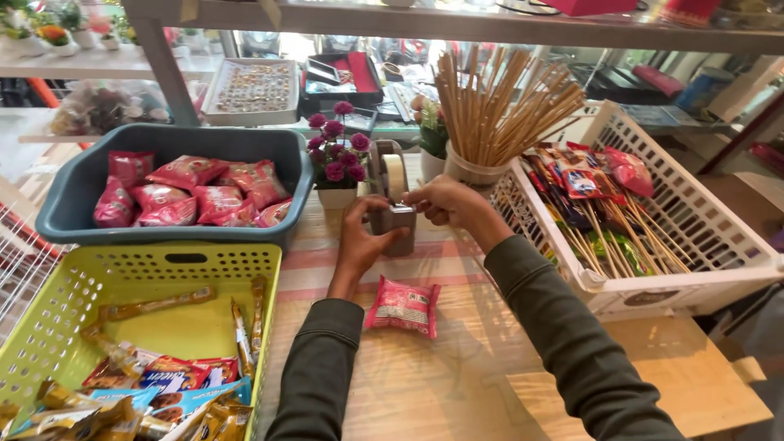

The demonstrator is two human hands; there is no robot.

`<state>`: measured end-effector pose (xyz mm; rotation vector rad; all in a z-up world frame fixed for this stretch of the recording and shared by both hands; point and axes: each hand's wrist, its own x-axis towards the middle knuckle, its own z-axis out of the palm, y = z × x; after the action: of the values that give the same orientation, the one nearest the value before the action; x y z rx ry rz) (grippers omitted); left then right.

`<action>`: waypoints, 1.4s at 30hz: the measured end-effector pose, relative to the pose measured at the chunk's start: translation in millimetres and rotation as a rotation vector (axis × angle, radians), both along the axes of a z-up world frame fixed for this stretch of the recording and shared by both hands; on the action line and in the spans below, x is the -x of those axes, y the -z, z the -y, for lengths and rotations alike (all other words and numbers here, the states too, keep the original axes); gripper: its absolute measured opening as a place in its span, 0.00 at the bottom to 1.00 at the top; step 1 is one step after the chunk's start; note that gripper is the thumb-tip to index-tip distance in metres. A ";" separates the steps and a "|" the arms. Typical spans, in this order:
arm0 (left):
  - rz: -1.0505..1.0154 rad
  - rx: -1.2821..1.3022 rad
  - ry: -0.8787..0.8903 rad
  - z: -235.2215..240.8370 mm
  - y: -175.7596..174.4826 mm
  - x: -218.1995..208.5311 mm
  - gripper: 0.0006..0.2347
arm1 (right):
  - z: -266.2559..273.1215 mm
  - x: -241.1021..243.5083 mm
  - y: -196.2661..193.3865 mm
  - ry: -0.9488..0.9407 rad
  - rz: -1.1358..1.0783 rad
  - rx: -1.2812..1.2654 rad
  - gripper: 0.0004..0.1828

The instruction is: The recorder uses wooden sticks and tape to create snacks on sticks, also known as snack bouquets or snack sticks.

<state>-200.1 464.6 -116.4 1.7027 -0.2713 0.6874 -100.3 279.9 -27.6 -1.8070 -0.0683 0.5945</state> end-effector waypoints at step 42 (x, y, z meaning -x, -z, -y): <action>-0.084 0.149 0.062 2.3 -17.7 18.9 0.17 | 20.8 92.4 4.6 -0.071 -0.007 -0.036 0.11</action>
<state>-219.0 462.3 -98.7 1.5703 -0.2078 0.5743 -192.7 259.0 -32.2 -1.7733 -0.1378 0.6459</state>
